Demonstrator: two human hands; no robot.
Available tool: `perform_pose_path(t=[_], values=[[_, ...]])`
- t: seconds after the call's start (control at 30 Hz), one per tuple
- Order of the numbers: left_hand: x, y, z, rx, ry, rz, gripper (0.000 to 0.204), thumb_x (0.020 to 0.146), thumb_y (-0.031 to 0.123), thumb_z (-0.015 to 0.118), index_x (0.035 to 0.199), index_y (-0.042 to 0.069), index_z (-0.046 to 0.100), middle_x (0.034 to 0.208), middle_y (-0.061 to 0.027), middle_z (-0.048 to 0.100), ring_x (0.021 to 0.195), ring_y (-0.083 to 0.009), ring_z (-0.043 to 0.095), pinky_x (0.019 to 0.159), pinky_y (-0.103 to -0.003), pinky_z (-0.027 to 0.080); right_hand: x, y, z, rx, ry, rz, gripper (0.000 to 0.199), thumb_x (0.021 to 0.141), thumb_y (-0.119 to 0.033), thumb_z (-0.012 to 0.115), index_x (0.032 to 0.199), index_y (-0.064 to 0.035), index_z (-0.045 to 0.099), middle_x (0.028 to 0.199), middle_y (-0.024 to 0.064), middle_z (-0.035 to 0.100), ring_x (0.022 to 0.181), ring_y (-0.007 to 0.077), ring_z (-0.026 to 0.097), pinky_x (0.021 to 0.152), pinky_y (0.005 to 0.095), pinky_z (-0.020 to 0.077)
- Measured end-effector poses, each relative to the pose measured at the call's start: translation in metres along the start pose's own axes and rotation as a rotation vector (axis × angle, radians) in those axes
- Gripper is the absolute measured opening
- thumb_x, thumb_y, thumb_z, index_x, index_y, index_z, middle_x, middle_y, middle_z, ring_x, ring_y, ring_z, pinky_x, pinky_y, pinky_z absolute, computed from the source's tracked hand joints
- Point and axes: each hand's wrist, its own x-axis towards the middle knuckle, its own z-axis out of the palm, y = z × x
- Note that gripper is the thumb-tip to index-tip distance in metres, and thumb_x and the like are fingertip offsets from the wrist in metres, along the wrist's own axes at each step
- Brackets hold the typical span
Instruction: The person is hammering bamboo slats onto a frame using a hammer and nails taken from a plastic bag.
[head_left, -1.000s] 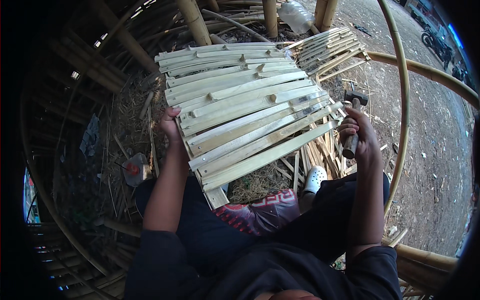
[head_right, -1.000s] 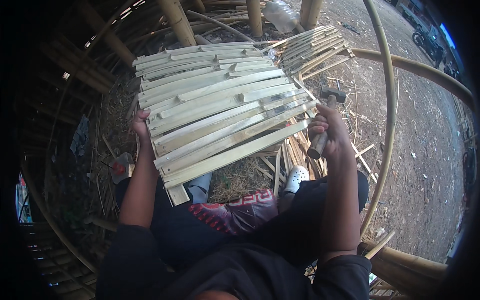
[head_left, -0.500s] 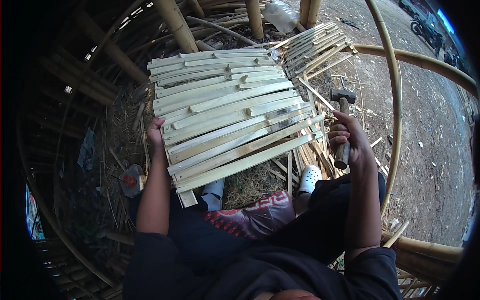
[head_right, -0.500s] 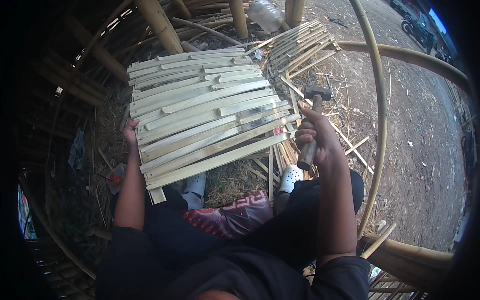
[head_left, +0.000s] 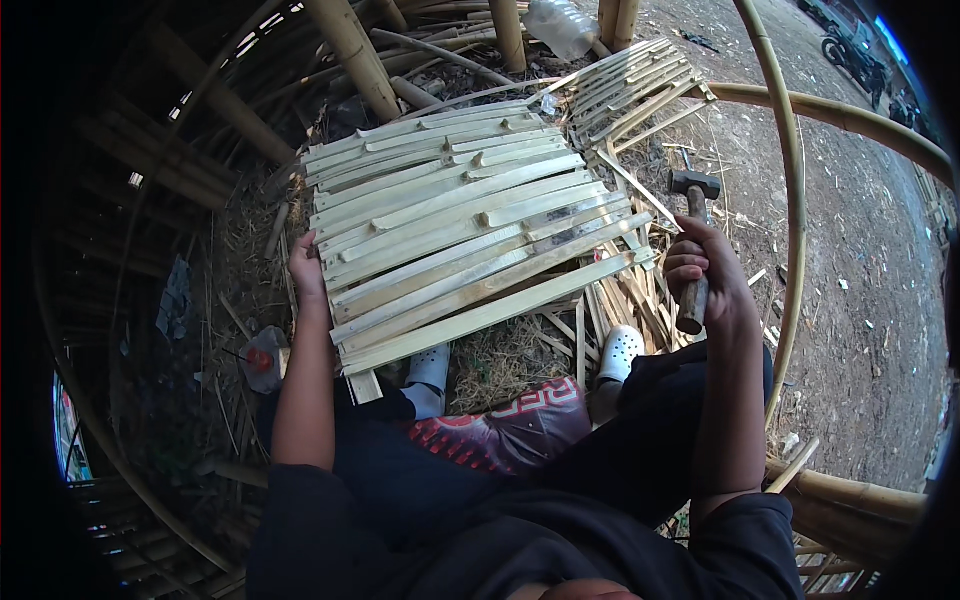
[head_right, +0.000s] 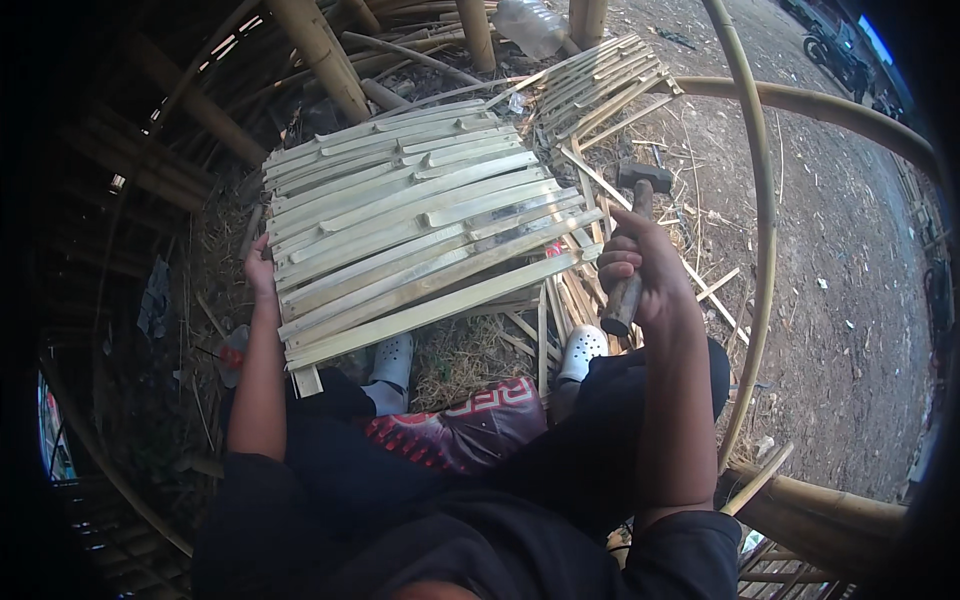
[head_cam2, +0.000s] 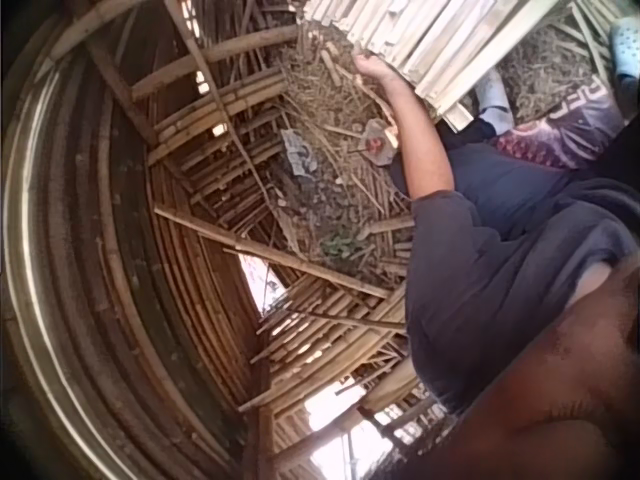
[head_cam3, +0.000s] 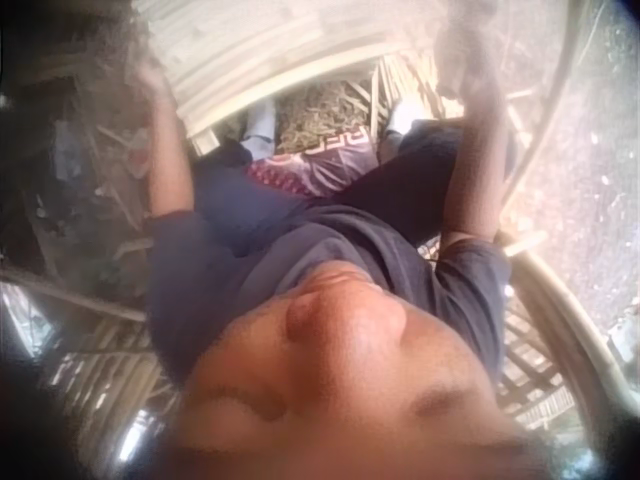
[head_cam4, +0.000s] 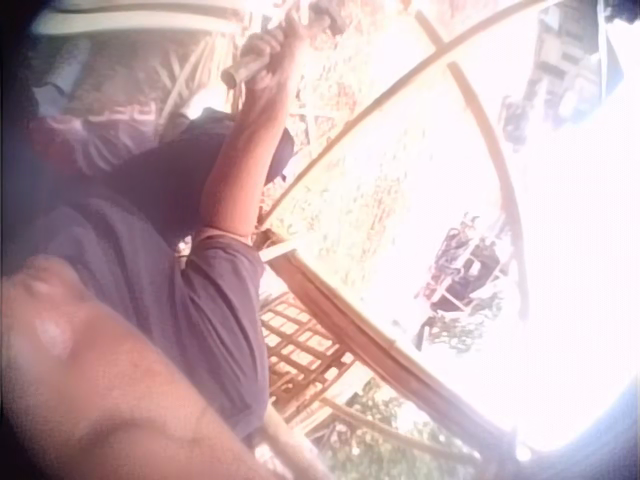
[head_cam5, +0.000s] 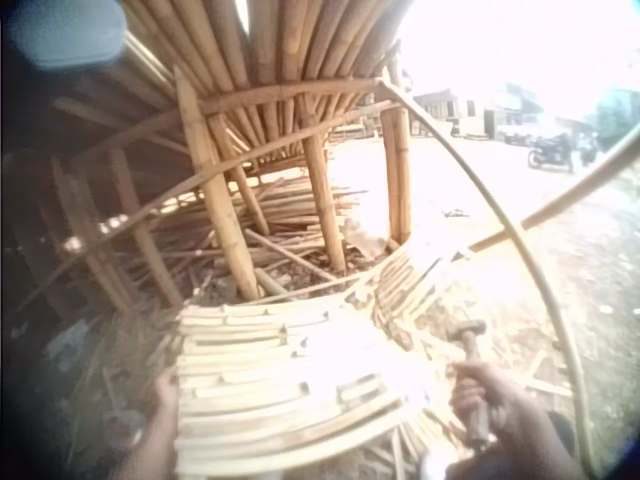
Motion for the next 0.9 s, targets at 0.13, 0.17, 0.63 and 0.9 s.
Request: perform_pose_path(t=[0.13, 0.17, 0.63, 0.9], values=[[-0.008, 0.031, 0.009, -0.295, -0.018, -0.230, 0.040, 0.092, 0.028, 0.056, 0.119, 0.000, 0.064, 0.118, -0.0150, 0.067, 0.109, -0.0286, 0.064, 0.101, -0.041, 0.048, 0.000, 0.001, 0.002, -0.025, 0.023, -0.021, 0.023, 0.100, -0.015, 0.056, 0.090, -0.0140, 0.035, 0.055, -0.0084, 0.034, 0.039, 0.0010, 0.036, 0.029, 0.0176, 0.0337], [-0.014, 0.055, 0.017, -0.426, -0.027, -0.340, 0.043, 0.090, 0.031, 0.057, 0.120, 0.001, 0.064, 0.118, -0.0154, 0.067, 0.109, -0.0298, 0.064, 0.101, -0.041, 0.048, -0.001, 0.001, 0.001, -0.025, 0.029, -0.029, 0.023, 0.100, -0.015, 0.056, 0.090, -0.0140, 0.035, 0.055, -0.0084, 0.034, 0.039, 0.0010, 0.036, 0.029, 0.0176, 0.0337], [-0.025, 0.094, 0.006, -0.874, -0.046, -0.891, 0.049, 0.085, 0.036, 0.065, 0.122, 0.004, 0.063, 0.122, -0.0167, 0.065, 0.112, -0.0337, 0.061, 0.102, -0.045, 0.046, 0.001, 0.008, 0.004, -0.028, 0.003, -0.031, 0.023, 0.099, -0.011, 0.057, 0.099, -0.0152, 0.034, 0.056, -0.0076, 0.035, 0.040, 0.0011, 0.036, 0.030, 0.0169, 0.0346], [-0.022, 0.104, -0.003, -0.839, -0.157, -0.978, 0.045, 0.084, 0.039, 0.067, 0.115, 0.005, 0.067, 0.117, -0.0154, 0.067, 0.113, -0.0338, 0.061, 0.103, -0.045, 0.045, 0.003, 0.007, 0.005, -0.028, 0.018, -0.014, 0.024, 0.098, -0.011, 0.057, 0.101, -0.0161, 0.034, 0.057, -0.0076, 0.036, 0.040, 0.0012, 0.036, 0.030, 0.0163, 0.0336]])
